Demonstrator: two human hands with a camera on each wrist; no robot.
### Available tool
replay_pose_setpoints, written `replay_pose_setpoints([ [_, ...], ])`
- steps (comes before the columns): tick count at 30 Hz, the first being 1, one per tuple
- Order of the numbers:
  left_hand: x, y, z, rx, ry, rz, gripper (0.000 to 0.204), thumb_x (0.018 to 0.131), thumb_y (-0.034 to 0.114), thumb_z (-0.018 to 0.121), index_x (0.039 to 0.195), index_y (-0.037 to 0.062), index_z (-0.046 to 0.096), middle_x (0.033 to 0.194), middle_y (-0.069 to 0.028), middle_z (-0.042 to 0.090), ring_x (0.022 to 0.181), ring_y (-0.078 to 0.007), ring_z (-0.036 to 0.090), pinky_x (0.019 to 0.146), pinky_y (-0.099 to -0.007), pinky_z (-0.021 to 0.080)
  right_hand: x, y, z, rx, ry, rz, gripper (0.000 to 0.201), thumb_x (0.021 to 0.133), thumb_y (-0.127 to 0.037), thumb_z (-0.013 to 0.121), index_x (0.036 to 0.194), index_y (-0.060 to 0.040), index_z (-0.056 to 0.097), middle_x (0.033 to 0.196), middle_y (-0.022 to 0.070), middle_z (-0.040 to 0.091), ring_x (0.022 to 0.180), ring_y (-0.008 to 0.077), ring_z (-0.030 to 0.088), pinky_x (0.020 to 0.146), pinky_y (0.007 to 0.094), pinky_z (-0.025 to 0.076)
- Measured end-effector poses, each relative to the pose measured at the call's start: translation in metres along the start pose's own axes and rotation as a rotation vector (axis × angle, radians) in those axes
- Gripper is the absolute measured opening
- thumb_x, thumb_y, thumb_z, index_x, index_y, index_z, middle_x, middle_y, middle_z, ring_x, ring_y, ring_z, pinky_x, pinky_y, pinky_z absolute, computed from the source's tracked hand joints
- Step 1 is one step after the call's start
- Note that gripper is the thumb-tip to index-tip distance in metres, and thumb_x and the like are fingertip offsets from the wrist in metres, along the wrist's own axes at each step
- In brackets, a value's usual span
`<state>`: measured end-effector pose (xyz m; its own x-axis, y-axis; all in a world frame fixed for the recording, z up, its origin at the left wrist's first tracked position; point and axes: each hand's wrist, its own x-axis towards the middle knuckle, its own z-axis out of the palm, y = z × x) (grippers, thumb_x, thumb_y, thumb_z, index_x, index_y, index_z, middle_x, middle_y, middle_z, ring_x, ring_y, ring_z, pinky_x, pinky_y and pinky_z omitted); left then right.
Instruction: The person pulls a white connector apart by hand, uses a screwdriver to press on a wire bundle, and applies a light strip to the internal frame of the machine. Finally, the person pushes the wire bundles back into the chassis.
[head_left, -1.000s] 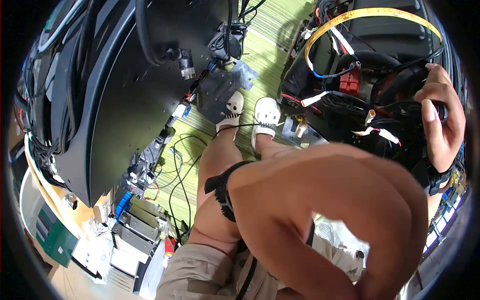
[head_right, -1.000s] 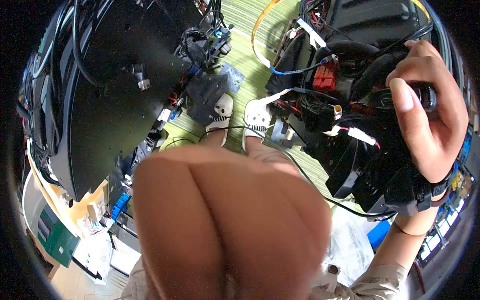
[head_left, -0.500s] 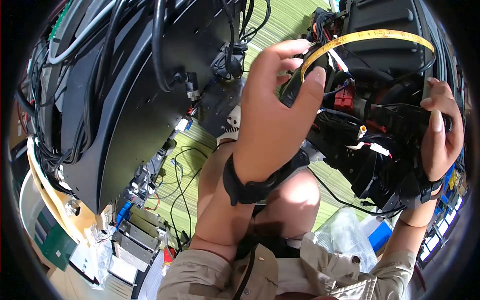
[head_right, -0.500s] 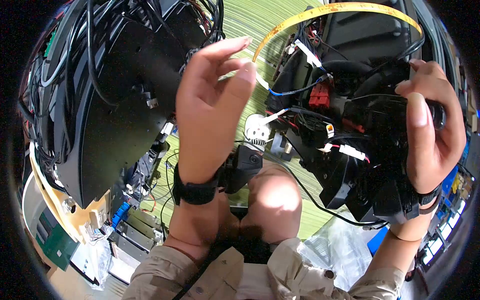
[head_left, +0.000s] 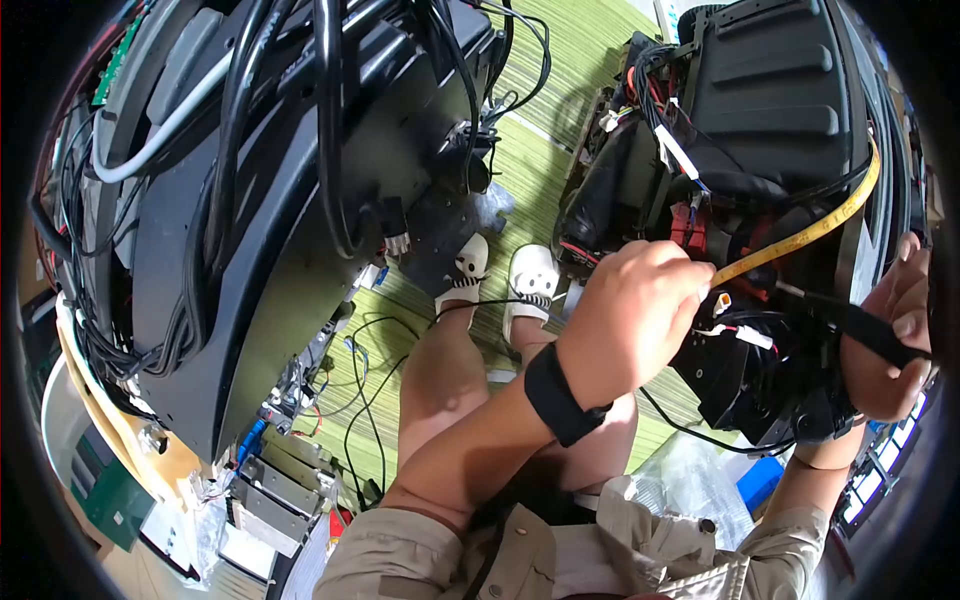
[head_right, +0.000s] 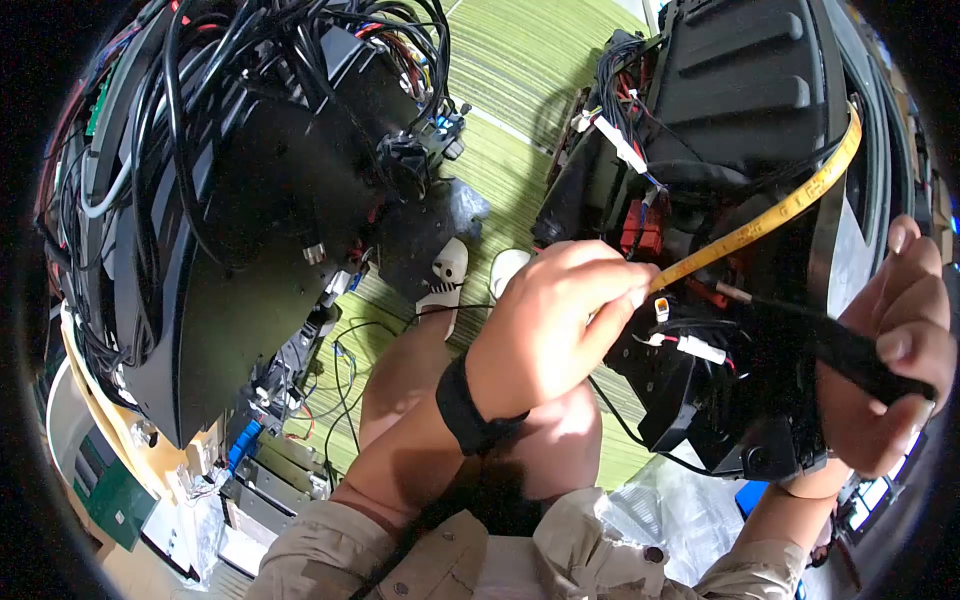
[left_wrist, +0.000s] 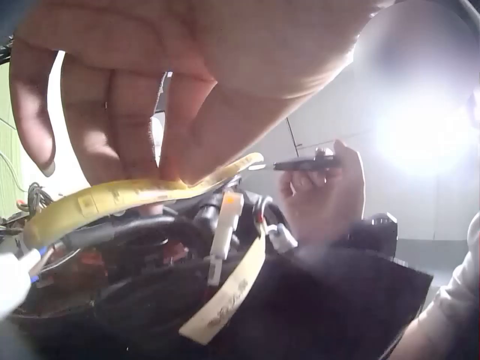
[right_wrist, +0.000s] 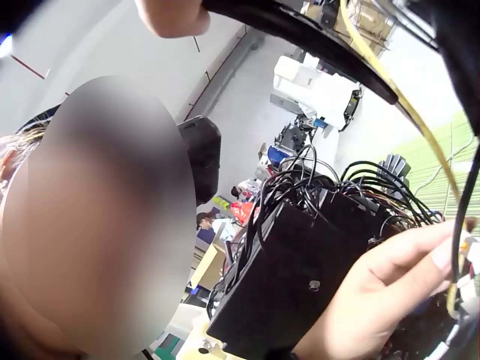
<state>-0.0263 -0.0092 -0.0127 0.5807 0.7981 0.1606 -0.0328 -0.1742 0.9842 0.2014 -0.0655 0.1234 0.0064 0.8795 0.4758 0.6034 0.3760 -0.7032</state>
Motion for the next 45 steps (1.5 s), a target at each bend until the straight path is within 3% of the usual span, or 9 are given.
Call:
replay_pose_setpoints([
  [2, 0.000, 0.000, -0.001, 0.005, 0.012, 0.013, 0.010, 0.083, 0.006, 0.061, 0.090, -0.0002, 0.065, 0.077, -0.0140, 0.060, 0.071, -0.0329, 0.058, 0.064, -0.0388, 0.046, 0.007, -0.003, 0.010, -0.055, -0.102, -0.060, 0.030, 0.084, -0.043, 0.047, 0.077, -0.0143, 0.048, 0.068, 0.0006, 0.035, 0.078, 0.0211, 0.036, 0.096, 0.0467, 0.023],
  [5, 0.001, -0.002, -0.003, -0.049, -0.015, 0.018, 0.009, 0.083, 0.005, 0.060, 0.090, -0.0005, 0.064, 0.078, -0.0141, 0.059, 0.070, -0.0323, 0.057, 0.063, -0.0393, 0.046, 0.013, -0.014, 0.009, -0.128, -0.219, -0.001, 0.029, 0.085, -0.044, 0.047, 0.079, -0.0150, 0.048, 0.069, 0.0004, 0.034, 0.076, 0.0207, 0.035, 0.096, 0.0474, 0.023],
  [13, 0.008, -0.004, -0.006, -0.069, -0.069, -0.018, 0.011, 0.082, 0.006, 0.062, 0.091, -0.0007, 0.065, 0.081, -0.0133, 0.062, 0.073, -0.0302, 0.059, 0.066, -0.0371, 0.048, 0.014, -0.011, 0.022, -0.233, -0.152, 0.027, 0.035, 0.089, -0.050, 0.048, 0.089, -0.0148, 0.050, 0.070, -0.0005, 0.037, 0.069, 0.0173, 0.035, 0.093, 0.0462, 0.030],
  [24, 0.032, -0.002, -0.008, -0.149, -0.118, -0.088, 0.026, 0.074, 0.005, 0.071, 0.095, -0.0018, 0.058, 0.092, -0.0116, 0.060, 0.078, -0.0204, 0.057, 0.073, -0.0296, 0.046, 0.019, -0.011, 0.029, -0.323, -0.147, 0.135, 0.033, 0.093, -0.036, 0.045, 0.106, -0.0069, 0.053, 0.091, 0.0100, 0.053, 0.089, 0.0245, 0.050, 0.100, 0.0511, 0.031],
  [29, 0.037, -0.001, -0.005, -0.476, -0.052, -0.211, 0.046, 0.076, 0.004, 0.069, 0.119, -0.0008, 0.052, 0.103, -0.0071, 0.059, 0.085, -0.0104, 0.055, 0.081, -0.0273, 0.046, 0.025, -0.016, 0.029, -0.371, -0.167, 0.175, 0.032, 0.092, -0.034, 0.048, 0.105, -0.0056, 0.053, 0.091, 0.0109, 0.054, 0.088, 0.0242, 0.050, 0.101, 0.0498, 0.031],
  [34, 0.050, -0.009, -0.007, -0.332, 0.017, 0.009, 0.034, 0.079, 0.006, 0.066, 0.111, -0.0005, 0.056, 0.090, -0.0080, 0.061, 0.078, -0.0151, 0.057, 0.075, -0.0275, 0.047, 0.029, -0.018, 0.032, -0.418, -0.208, 0.215, 0.025, 0.091, -0.027, 0.049, 0.101, -0.0043, 0.054, 0.089, 0.0103, 0.053, 0.087, 0.0243, 0.051, 0.100, 0.0497, 0.033],
  [37, 0.053, -0.012, -0.007, -0.522, -0.056, -0.231, 0.023, 0.090, 0.006, 0.054, 0.112, -0.0009, 0.053, 0.098, -0.0075, 0.061, 0.086, -0.0114, 0.057, 0.080, -0.0268, 0.046, 0.031, -0.015, 0.034, -0.398, -0.196, 0.224, 0.023, 0.091, -0.025, 0.049, 0.099, -0.0038, 0.053, 0.088, 0.0099, 0.054, 0.087, 0.0243, 0.051, 0.099, 0.0499, 0.034],
  [43, 0.071, -0.033, -0.003, -0.102, 0.119, -0.096, 0.015, 0.087, 0.002, 0.058, 0.101, 0.0007, 0.061, 0.100, -0.0087, 0.061, 0.086, -0.0124, 0.059, 0.073, -0.0255, 0.047, 0.039, -0.014, 0.039, -0.450, -0.270, 0.175, 0.017, 0.080, -0.011, 0.059, 0.095, -0.0030, 0.055, 0.084, 0.0091, 0.058, 0.076, 0.0256, 0.052, 0.088, 0.0456, 0.039],
  [45, 0.077, -0.040, -0.006, 0.044, 0.107, -0.050, 0.019, 0.087, 0.004, 0.057, 0.104, -0.0001, 0.061, 0.109, -0.0136, 0.061, 0.099, -0.0223, 0.059, 0.085, -0.0310, 0.046, 0.042, -0.015, 0.040, -0.455, -0.286, 0.189, 0.018, 0.078, -0.009, 0.061, 0.094, -0.0028, 0.056, 0.084, 0.0090, 0.058, 0.075, 0.0265, 0.052, 0.086, 0.0449, 0.039],
])
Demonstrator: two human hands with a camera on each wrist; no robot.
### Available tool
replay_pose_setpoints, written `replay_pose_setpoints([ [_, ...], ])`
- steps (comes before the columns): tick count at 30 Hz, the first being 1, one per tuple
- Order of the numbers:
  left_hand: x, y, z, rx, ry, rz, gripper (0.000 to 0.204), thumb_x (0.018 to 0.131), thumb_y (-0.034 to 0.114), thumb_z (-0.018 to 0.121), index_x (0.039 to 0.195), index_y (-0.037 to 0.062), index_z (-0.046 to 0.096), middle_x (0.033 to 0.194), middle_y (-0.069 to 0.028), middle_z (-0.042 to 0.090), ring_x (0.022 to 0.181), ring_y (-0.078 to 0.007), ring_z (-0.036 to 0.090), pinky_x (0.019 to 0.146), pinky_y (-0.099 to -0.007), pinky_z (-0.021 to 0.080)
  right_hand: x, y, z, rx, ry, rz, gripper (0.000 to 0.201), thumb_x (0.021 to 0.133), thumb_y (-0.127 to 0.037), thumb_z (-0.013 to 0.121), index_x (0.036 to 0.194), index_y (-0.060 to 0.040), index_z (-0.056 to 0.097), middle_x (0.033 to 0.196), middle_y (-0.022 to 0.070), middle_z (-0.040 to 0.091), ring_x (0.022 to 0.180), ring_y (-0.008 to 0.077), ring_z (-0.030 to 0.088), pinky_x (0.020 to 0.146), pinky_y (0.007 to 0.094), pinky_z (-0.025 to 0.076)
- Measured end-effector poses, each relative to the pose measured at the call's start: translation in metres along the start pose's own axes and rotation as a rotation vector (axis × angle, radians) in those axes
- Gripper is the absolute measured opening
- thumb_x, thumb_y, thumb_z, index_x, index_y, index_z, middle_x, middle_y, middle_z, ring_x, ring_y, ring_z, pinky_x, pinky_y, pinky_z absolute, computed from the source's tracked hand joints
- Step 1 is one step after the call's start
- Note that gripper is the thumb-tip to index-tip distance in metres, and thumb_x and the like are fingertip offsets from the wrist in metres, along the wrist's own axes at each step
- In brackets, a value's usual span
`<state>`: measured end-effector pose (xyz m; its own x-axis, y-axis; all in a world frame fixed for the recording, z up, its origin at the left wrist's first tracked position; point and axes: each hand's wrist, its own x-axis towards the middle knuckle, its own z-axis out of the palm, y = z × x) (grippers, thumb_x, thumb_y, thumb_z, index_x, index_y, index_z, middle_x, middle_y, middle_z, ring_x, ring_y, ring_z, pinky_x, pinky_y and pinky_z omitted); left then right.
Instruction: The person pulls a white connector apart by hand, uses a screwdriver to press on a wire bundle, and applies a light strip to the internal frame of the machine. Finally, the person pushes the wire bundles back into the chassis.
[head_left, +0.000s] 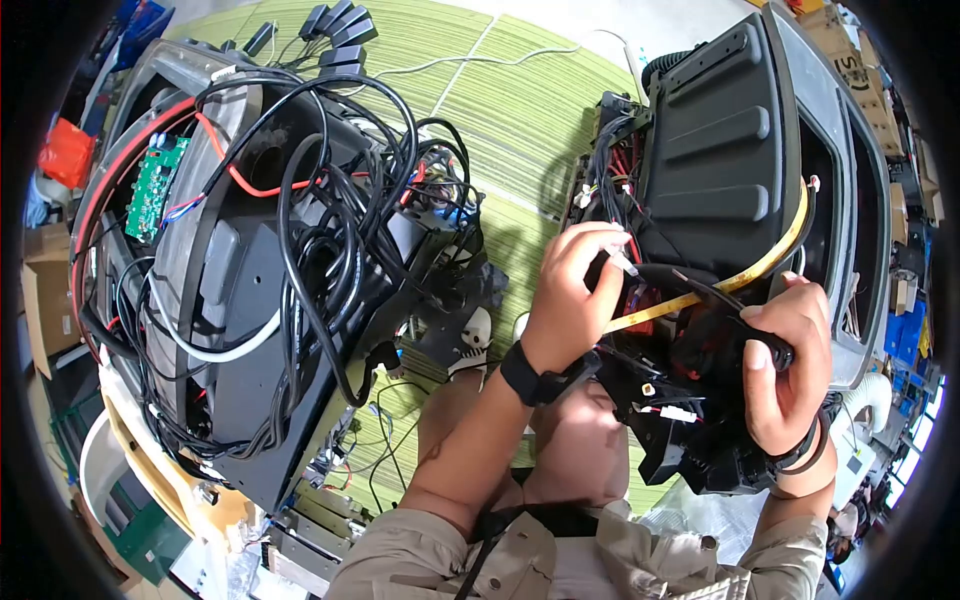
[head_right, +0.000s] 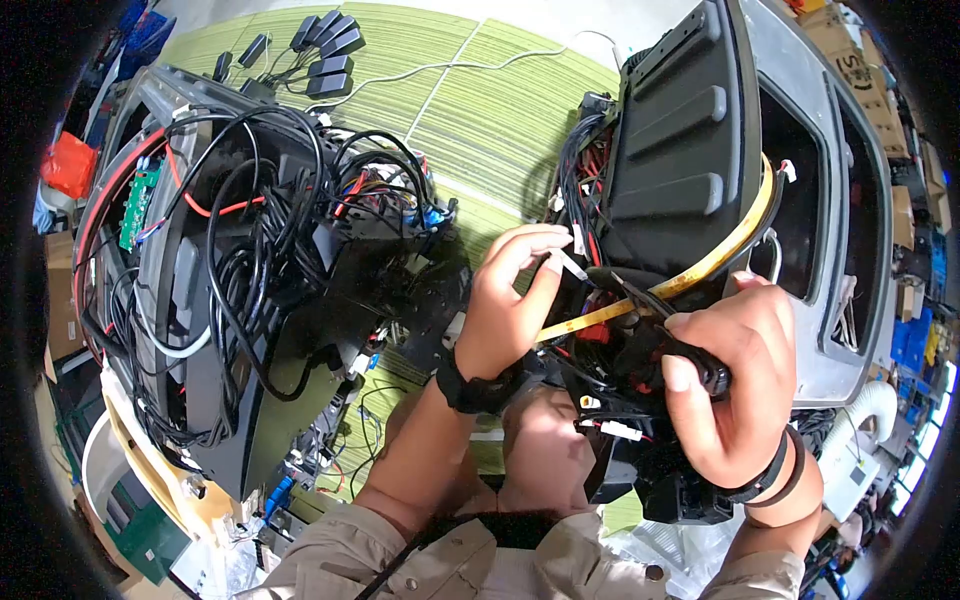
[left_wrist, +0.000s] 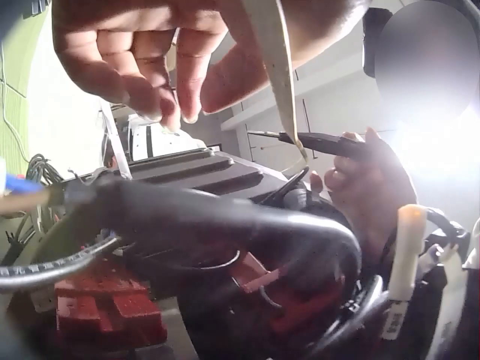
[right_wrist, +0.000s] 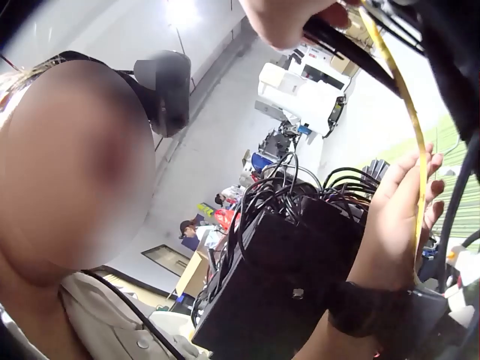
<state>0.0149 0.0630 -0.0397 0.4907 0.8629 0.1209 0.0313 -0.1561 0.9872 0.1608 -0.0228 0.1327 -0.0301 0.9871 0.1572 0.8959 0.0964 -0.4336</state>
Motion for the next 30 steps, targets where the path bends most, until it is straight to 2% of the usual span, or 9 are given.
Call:
replay_pose_setpoints([
  [2, 0.002, -0.009, 0.004, 0.051, -0.002, 0.026, 0.023, 0.088, 0.005, 0.055, 0.110, 0.0000, 0.061, 0.116, -0.0167, 0.059, 0.109, -0.0275, 0.057, 0.094, -0.0346, 0.042, 0.003, -0.001, 0.001, -0.035, -0.039, -0.015, 0.019, 0.077, -0.008, 0.062, 0.094, -0.0028, 0.056, 0.083, 0.0087, 0.058, 0.075, 0.0267, 0.051, 0.085, 0.0445, 0.038],
  [6, 0.007, -0.021, 0.025, -0.055, -0.015, 0.066, 0.029, 0.088, 0.013, 0.059, 0.114, -0.0005, 0.059, 0.110, -0.0197, 0.062, 0.101, -0.0352, 0.059, 0.089, -0.0403, 0.045, 0.006, -0.002, 0.001, -0.047, -0.054, -0.025, 0.020, 0.076, -0.008, 0.065, 0.095, -0.0027, 0.058, 0.082, 0.0080, 0.057, 0.074, 0.0262, 0.052, 0.081, 0.0430, 0.038],
  [8, 0.010, -0.019, 0.033, -0.207, -0.147, -0.108, 0.031, 0.089, 0.016, 0.059, 0.114, -0.0006, 0.058, 0.106, -0.0209, 0.063, 0.098, -0.0352, 0.060, 0.086, -0.0392, 0.046, 0.006, -0.002, 0.002, -0.054, -0.051, -0.032, 0.023, 0.076, -0.009, 0.066, 0.096, -0.0028, 0.059, 0.081, 0.0080, 0.057, 0.073, 0.0262, 0.051, 0.080, 0.0425, 0.038],
  [14, 0.012, -0.037, 0.056, -0.146, -0.202, -0.015, 0.035, 0.097, 0.017, 0.048, 0.124, -0.0040, 0.050, 0.119, -0.0176, 0.059, 0.108, -0.0237, 0.057, 0.095, -0.0328, 0.041, 0.007, 0.000, 0.001, -0.054, -0.080, -0.044, 0.027, 0.074, -0.010, 0.067, 0.099, -0.0032, 0.059, 0.081, 0.0086, 0.056, 0.075, 0.0276, 0.050, 0.079, 0.0434, 0.037],
  [16, 0.015, -0.018, 0.045, -0.678, -0.157, -0.276, 0.032, 0.097, 0.014, 0.046, 0.124, -0.0035, 0.051, 0.120, -0.0140, 0.059, 0.108, -0.0190, 0.055, 0.096, -0.0313, 0.040, 0.004, 0.002, -0.001, -0.044, -0.087, -0.047, 0.028, 0.077, -0.013, 0.066, 0.102, -0.0033, 0.059, 0.082, 0.0086, 0.055, 0.075, 0.0276, 0.050, 0.081, 0.0443, 0.038],
  [21, 0.010, -0.005, 0.030, -0.689, 0.029, -0.037, 0.011, 0.093, 0.002, 0.051, 0.102, -0.0010, 0.047, 0.110, -0.0195, 0.061, 0.097, -0.0196, 0.059, 0.091, -0.0336, 0.045, -0.008, 0.008, -0.002, 0.042, 0.063, -0.084, 0.031, 0.086, -0.022, 0.060, 0.112, -0.0061, 0.055, 0.085, 0.0076, 0.052, 0.077, 0.0233, 0.051, 0.094, 0.0502, 0.037],
  [26, 0.010, 0.019, 0.010, -0.002, 0.111, 0.322, 0.019, 0.085, 0.003, 0.058, 0.104, -0.0020, 0.059, 0.096, -0.0121, 0.067, 0.088, -0.0204, 0.062, 0.079, -0.0326, 0.048, -0.014, 0.013, -0.001, 0.089, 0.139, -0.124, 0.030, 0.090, -0.032, 0.056, 0.108, -0.0080, 0.052, 0.087, 0.0092, 0.053, 0.078, 0.0238, 0.053, 0.096, 0.0530, 0.036],
  [27, 0.009, 0.018, 0.013, -0.071, 0.175, 0.345, 0.021, 0.076, 0.003, 0.066, 0.097, 0.0048, 0.067, 0.094, -0.0060, 0.067, 0.083, -0.0253, 0.058, 0.080, -0.0359, 0.042, -0.015, 0.014, -0.002, 0.091, 0.138, -0.126, 0.034, 0.091, -0.038, 0.053, 0.107, -0.0084, 0.050, 0.085, 0.0106, 0.053, 0.075, 0.0245, 0.054, 0.096, 0.0530, 0.036],
  [30, 0.001, 0.020, 0.007, -0.050, 0.193, 0.374, 0.021, 0.076, 0.003, 0.066, 0.097, 0.0052, 0.066, 0.094, -0.0055, 0.066, 0.083, -0.0245, 0.058, 0.079, -0.0360, 0.041, -0.022, 0.014, 0.000, 0.169, 0.266, -0.087, 0.044, 0.092, -0.051, 0.045, 0.106, -0.0090, 0.046, 0.080, 0.0099, 0.052, 0.072, 0.0217, 0.051, 0.095, 0.0513, 0.037],
])
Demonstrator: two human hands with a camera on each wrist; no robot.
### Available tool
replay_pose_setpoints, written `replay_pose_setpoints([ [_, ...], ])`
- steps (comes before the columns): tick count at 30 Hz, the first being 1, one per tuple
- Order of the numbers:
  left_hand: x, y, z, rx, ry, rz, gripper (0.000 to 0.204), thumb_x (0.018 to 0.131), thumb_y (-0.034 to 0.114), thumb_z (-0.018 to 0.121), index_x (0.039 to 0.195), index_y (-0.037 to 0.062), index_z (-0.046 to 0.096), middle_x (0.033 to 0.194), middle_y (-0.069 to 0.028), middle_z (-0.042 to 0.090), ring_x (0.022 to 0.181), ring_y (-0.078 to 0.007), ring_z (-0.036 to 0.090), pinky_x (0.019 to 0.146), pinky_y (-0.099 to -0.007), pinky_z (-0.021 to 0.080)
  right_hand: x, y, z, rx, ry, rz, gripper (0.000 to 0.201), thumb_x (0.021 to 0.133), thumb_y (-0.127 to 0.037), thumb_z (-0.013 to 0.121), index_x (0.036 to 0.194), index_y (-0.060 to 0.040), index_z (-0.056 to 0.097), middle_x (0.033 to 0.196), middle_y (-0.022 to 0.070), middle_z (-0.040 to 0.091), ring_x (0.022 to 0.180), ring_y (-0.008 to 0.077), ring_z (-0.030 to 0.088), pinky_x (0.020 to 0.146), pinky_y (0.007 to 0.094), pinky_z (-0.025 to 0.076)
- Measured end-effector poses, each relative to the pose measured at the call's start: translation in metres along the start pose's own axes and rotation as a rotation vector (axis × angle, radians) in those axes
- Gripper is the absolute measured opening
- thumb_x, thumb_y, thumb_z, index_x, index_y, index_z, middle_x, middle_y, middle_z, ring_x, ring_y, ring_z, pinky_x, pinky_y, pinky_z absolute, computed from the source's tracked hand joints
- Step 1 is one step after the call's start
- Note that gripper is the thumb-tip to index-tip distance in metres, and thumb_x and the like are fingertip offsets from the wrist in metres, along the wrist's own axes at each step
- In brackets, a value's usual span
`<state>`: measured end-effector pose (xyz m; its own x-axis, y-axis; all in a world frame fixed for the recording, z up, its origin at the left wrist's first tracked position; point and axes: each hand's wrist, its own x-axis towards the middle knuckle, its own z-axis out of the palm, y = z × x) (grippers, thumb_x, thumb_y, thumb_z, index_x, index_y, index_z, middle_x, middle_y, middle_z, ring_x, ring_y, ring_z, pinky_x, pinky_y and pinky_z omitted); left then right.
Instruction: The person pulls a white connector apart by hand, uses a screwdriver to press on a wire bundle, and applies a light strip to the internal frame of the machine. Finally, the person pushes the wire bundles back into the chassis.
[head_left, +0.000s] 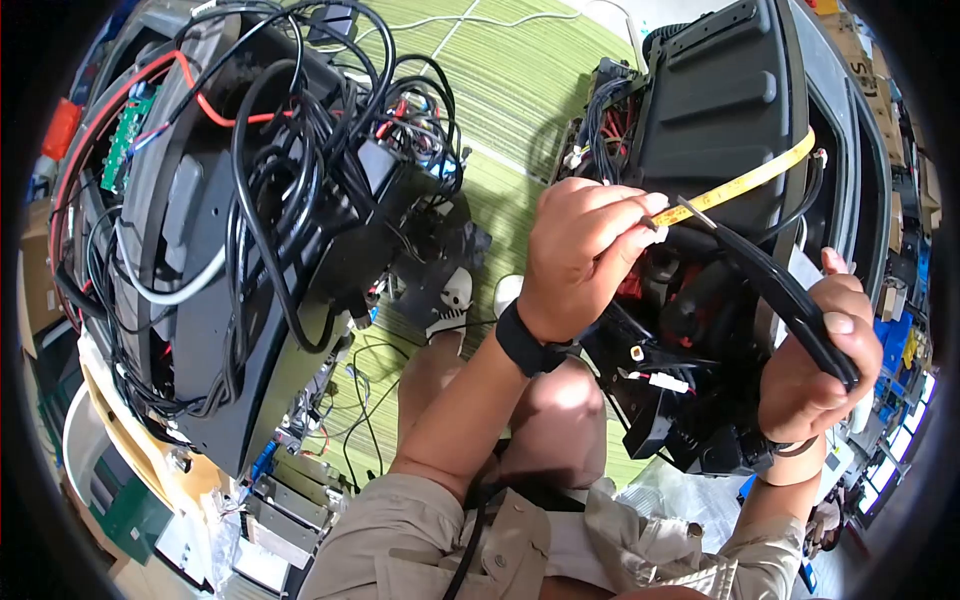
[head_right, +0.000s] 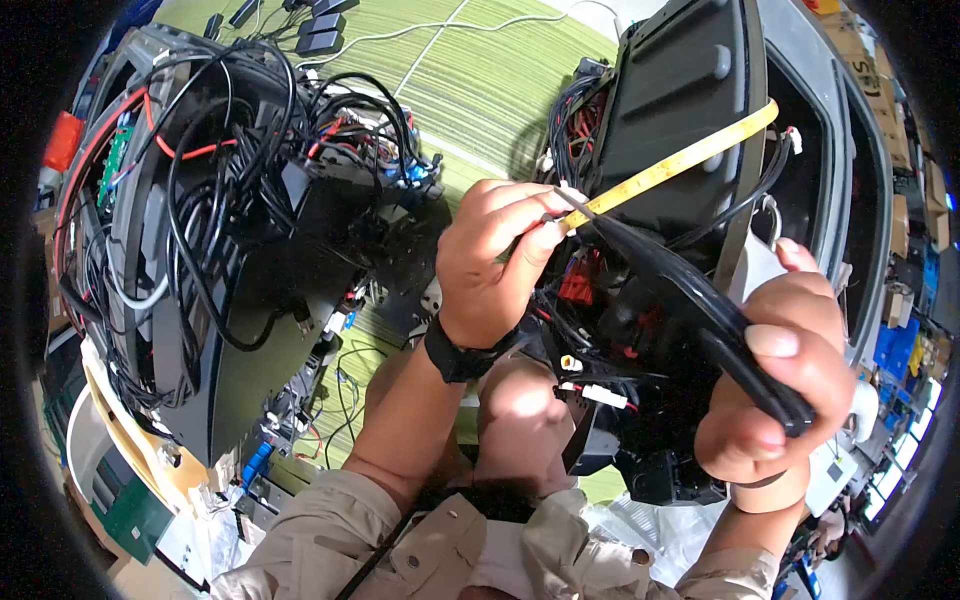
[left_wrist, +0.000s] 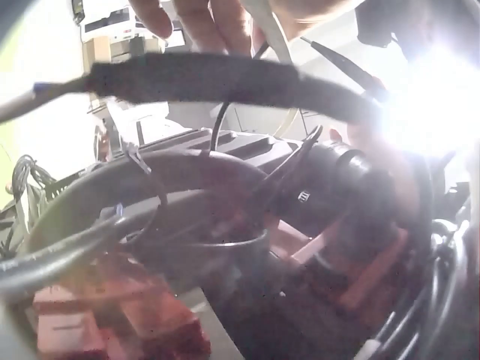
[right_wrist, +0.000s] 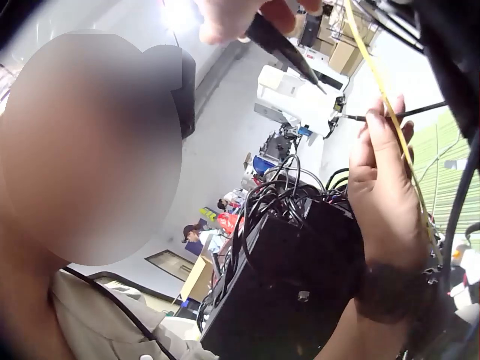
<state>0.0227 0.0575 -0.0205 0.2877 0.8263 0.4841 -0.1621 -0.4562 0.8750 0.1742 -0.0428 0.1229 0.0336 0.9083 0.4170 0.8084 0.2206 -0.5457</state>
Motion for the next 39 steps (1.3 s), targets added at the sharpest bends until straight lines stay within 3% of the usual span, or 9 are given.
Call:
replay_pose_setpoints([
  [4, -0.005, 0.006, -0.004, 0.072, -0.025, 0.001, 0.025, 0.074, 0.002, 0.065, 0.099, 0.0061, 0.066, 0.094, -0.0052, 0.066, 0.081, -0.0239, 0.058, 0.077, -0.0363, 0.041, -0.001, 0.001, -0.002, 0.075, 0.028, -0.011, 0.049, 0.091, -0.060, 0.037, 0.099, -0.0126, 0.046, 0.073, 0.0057, 0.049, 0.067, 0.0190, 0.047, 0.092, 0.0492, 0.037],
  [16, -0.009, 0.006, -0.010, 0.120, -0.033, 0.116, 0.036, 0.070, -0.004, 0.061, 0.103, 0.0109, 0.065, 0.100, -0.0027, 0.066, 0.079, -0.0226, 0.058, 0.075, -0.0349, 0.042, 0.004, -0.001, 0.001, 0.061, -0.063, -0.015, 0.053, 0.090, -0.064, 0.031, 0.094, -0.0127, 0.045, 0.069, 0.0034, 0.048, 0.063, 0.0173, 0.046, 0.091, 0.0471, 0.037],
  [20, -0.008, 0.004, -0.008, 0.123, -0.018, 0.135, 0.037, 0.070, -0.005, 0.060, 0.102, 0.0109, 0.065, 0.099, -0.0024, 0.066, 0.078, -0.0224, 0.058, 0.073, -0.0343, 0.041, 0.003, 0.000, -0.001, 0.084, -0.111, -0.010, 0.053, 0.090, -0.064, 0.031, 0.094, -0.0128, 0.045, 0.069, 0.0032, 0.048, 0.063, 0.0172, 0.046, 0.091, 0.0472, 0.038],
  [29, -0.006, 0.006, -0.011, 0.134, -0.028, 0.155, 0.032, 0.070, -0.003, 0.060, 0.098, 0.0098, 0.067, 0.096, -0.0021, 0.066, 0.074, -0.0216, 0.058, 0.068, -0.0328, 0.042, 0.002, -0.001, 0.001, 0.079, -0.032, 0.049, 0.053, 0.090, -0.064, 0.034, 0.092, -0.0124, 0.046, 0.066, 0.0033, 0.047, 0.062, 0.0177, 0.046, 0.090, 0.0464, 0.038],
  [31, -0.005, 0.010, -0.015, 0.103, -0.086, 0.155, 0.033, 0.067, -0.008, 0.064, 0.098, 0.0026, 0.068, 0.101, -0.0114, 0.067, 0.082, -0.0241, 0.062, 0.072, -0.0320, 0.047, 0.002, -0.001, 0.000, 0.112, -0.065, 0.067, 0.047, 0.092, -0.057, 0.039, 0.098, -0.0128, 0.052, 0.068, 0.0017, 0.041, 0.066, 0.0173, 0.040, 0.095, 0.0476, 0.033],
  [39, -0.003, 0.015, -0.019, 0.226, -0.116, 0.219, 0.029, 0.066, -0.001, 0.069, 0.095, 0.0057, 0.070, 0.099, -0.0084, 0.068, 0.079, -0.0216, 0.061, 0.070, -0.0309, 0.046, 0.001, 0.003, -0.006, 0.148, -0.091, 0.050, 0.052, 0.090, -0.061, 0.040, 0.098, -0.0124, 0.055, 0.066, 0.0016, 0.042, 0.065, 0.0168, 0.040, 0.095, 0.0470, 0.033],
])
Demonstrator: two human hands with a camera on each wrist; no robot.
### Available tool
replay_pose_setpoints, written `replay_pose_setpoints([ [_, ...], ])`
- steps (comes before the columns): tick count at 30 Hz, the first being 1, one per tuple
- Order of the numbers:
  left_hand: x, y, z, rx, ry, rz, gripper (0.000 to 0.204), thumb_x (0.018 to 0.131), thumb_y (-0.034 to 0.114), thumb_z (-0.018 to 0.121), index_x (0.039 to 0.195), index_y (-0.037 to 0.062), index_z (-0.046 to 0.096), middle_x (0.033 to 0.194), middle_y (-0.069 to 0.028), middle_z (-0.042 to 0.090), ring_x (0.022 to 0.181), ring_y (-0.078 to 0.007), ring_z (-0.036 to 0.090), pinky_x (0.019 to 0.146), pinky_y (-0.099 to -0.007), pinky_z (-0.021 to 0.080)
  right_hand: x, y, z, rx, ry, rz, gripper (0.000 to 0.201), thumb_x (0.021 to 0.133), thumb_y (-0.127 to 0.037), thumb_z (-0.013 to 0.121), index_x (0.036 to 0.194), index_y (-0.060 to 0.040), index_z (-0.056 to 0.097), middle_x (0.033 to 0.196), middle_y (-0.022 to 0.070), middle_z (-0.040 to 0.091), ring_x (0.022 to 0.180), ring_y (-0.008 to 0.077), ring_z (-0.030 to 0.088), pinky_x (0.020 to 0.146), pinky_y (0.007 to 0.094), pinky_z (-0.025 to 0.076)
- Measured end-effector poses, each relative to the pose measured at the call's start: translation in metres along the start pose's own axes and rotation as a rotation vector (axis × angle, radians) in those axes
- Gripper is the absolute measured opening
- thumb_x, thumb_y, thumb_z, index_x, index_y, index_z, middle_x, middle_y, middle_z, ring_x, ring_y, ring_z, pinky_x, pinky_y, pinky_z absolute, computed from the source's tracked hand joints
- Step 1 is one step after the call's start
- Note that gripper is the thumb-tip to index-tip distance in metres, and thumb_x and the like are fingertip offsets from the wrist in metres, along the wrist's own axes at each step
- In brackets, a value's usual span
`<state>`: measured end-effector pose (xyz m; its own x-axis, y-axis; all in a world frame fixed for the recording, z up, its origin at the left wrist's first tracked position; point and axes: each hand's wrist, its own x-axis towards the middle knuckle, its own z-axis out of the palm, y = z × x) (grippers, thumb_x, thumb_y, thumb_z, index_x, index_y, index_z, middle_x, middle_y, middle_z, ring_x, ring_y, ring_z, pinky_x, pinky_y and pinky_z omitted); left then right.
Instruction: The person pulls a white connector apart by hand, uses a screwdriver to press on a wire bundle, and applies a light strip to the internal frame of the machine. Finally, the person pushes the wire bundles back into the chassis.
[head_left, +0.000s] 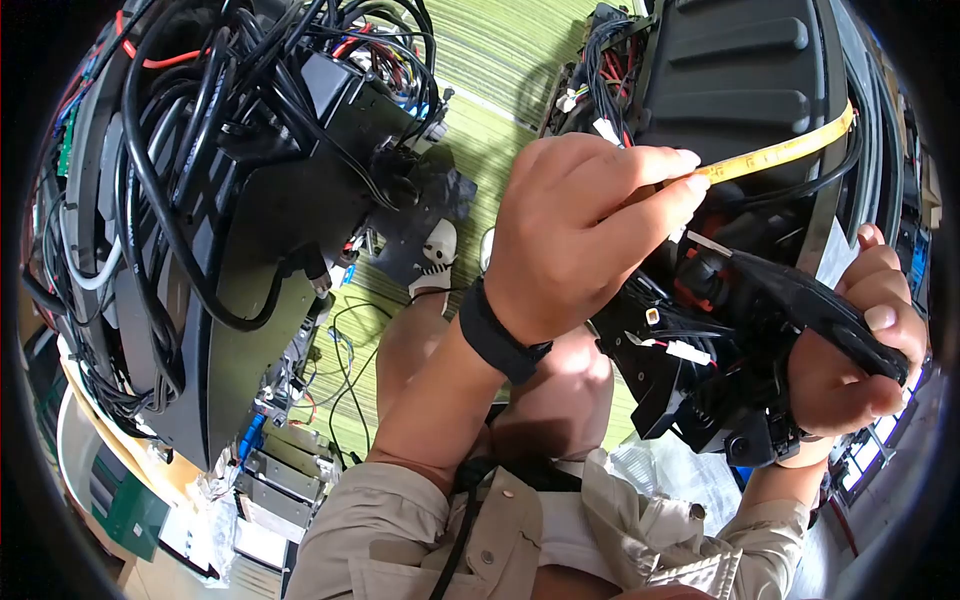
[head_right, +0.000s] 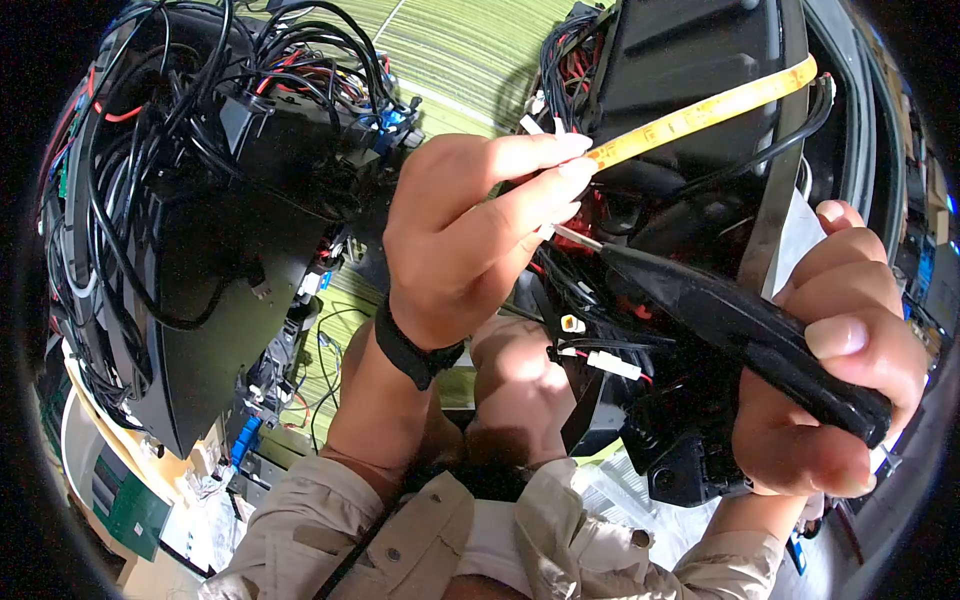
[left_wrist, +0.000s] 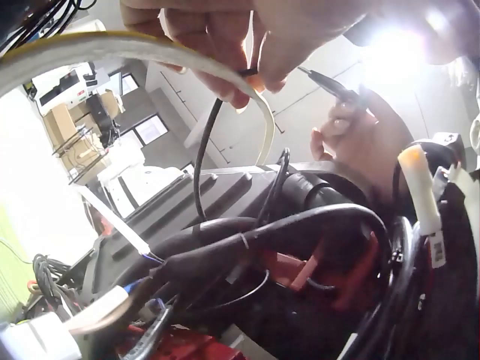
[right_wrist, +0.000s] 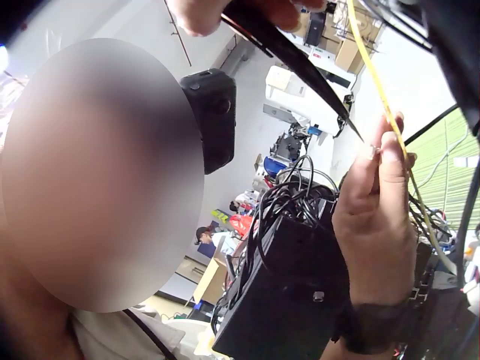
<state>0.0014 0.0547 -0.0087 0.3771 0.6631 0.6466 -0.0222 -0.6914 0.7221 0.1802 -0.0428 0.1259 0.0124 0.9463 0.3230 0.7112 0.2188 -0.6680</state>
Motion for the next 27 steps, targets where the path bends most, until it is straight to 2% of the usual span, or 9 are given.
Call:
replay_pose_setpoints([
  [5, -0.001, -0.001, 0.003, 0.055, 0.032, 0.040, 0.025, 0.066, 0.002, 0.069, 0.090, 0.0074, 0.072, 0.099, -0.0069, 0.068, 0.077, -0.0206, 0.060, 0.069, -0.0305, 0.046, -0.005, 0.006, 0.001, 0.059, 0.011, -0.015, 0.062, 0.083, -0.071, 0.042, 0.095, -0.0119, 0.057, 0.063, 0.0014, 0.043, 0.065, 0.0167, 0.042, 0.095, 0.0466, 0.033],
  [7, -0.002, -0.001, 0.002, 0.061, 0.019, 0.038, 0.023, 0.067, 0.003, 0.068, 0.089, 0.0082, 0.072, 0.100, -0.0065, 0.068, 0.078, -0.0203, 0.060, 0.069, -0.0306, 0.046, -0.007, 0.006, 0.004, 0.080, 0.101, -0.023, 0.069, 0.078, -0.077, 0.042, 0.085, -0.0088, 0.055, 0.061, 0.0021, 0.043, 0.063, 0.0167, 0.042, 0.094, 0.0462, 0.033],
  [10, -0.002, -0.001, 0.002, 0.091, 0.011, 0.058, 0.023, 0.067, 0.005, 0.066, 0.089, 0.0090, 0.072, 0.100, -0.0064, 0.068, 0.079, -0.0203, 0.060, 0.070, -0.0306, 0.046, -0.006, 0.004, -0.002, 0.028, 0.028, 0.009, 0.073, 0.076, -0.079, 0.041, 0.075, -0.0062, 0.050, 0.060, 0.0033, 0.043, 0.063, 0.0173, 0.042, 0.094, 0.0465, 0.033],
  [13, -0.002, -0.002, 0.002, 0.090, 0.010, 0.067, 0.024, 0.067, 0.006, 0.066, 0.090, 0.0094, 0.072, 0.101, -0.0061, 0.067, 0.079, -0.0205, 0.060, 0.070, -0.0306, 0.046, -0.006, 0.004, -0.001, 0.000, 0.041, 0.007, 0.076, 0.074, -0.081, 0.039, 0.068, -0.0055, 0.044, 0.059, 0.0038, 0.042, 0.061, 0.0176, 0.042, 0.093, 0.0463, 0.034],
  [17, -0.003, -0.002, 0.001, 0.083, 0.013, 0.074, 0.025, 0.067, 0.006, 0.066, 0.091, 0.0099, 0.072, 0.103, -0.0062, 0.067, 0.080, -0.0209, 0.060, 0.070, -0.0309, 0.046, -0.005, 0.003, -0.001, 0.025, 0.072, -0.006, 0.076, 0.074, -0.081, 0.039, 0.068, -0.0053, 0.045, 0.059, 0.0038, 0.042, 0.061, 0.0176, 0.041, 0.093, 0.0464, 0.034],
  [20, -0.003, -0.002, 0.002, 0.087, 0.011, 0.081, 0.026, 0.067, 0.006, 0.065, 0.092, 0.0100, 0.071, 0.105, -0.0068, 0.066, 0.081, -0.0215, 0.060, 0.070, -0.0309, 0.046, -0.001, -0.001, -0.003, -0.099, -0.038, 0.020, 0.076, 0.074, -0.080, 0.040, 0.070, -0.0051, 0.046, 0.060, 0.0037, 0.042, 0.061, 0.0175, 0.041, 0.093, 0.0469, 0.034],
  [23, -0.003, -0.003, 0.001, 0.068, -0.001, 0.081, 0.027, 0.066, 0.006, 0.066, 0.092, 0.0099, 0.071, 0.105, -0.0073, 0.066, 0.082, -0.0218, 0.060, 0.071, -0.0308, 0.046, -0.002, 0.000, -0.001, -0.056, 0.053, -0.001, 0.075, 0.075, -0.080, 0.039, 0.074, -0.0053, 0.048, 0.060, 0.0034, 0.042, 0.061, 0.0171, 0.040, 0.093, 0.0479, 0.034],
  [25, -0.003, -0.002, 0.002, 0.073, 0.006, 0.089, 0.028, 0.066, 0.006, 0.066, 0.093, 0.0099, 0.071, 0.105, -0.0077, 0.066, 0.082, -0.0221, 0.060, 0.070, -0.0309, 0.046, -0.002, 0.000, -0.007, -0.108, -0.058, -0.013, 0.075, 0.076, -0.079, 0.038, 0.078, -0.0054, 0.049, 0.060, 0.0030, 0.042, 0.061, 0.0167, 0.040, 0.093, 0.0489, 0.033],
  [27, -0.004, -0.002, 0.002, 0.074, 0.012, 0.091, 0.028, 0.065, 0.005, 0.066, 0.093, 0.0099, 0.071, 0.105, -0.0078, 0.066, 0.081, -0.0222, 0.061, 0.070, -0.0312, 0.046, -0.002, 0.000, -0.007, -0.103, -0.059, -0.023, 0.075, 0.076, -0.079, 0.038, 0.079, -0.0054, 0.049, 0.060, 0.0029, 0.042, 0.061, 0.0167, 0.040, 0.094, 0.0494, 0.033],
])
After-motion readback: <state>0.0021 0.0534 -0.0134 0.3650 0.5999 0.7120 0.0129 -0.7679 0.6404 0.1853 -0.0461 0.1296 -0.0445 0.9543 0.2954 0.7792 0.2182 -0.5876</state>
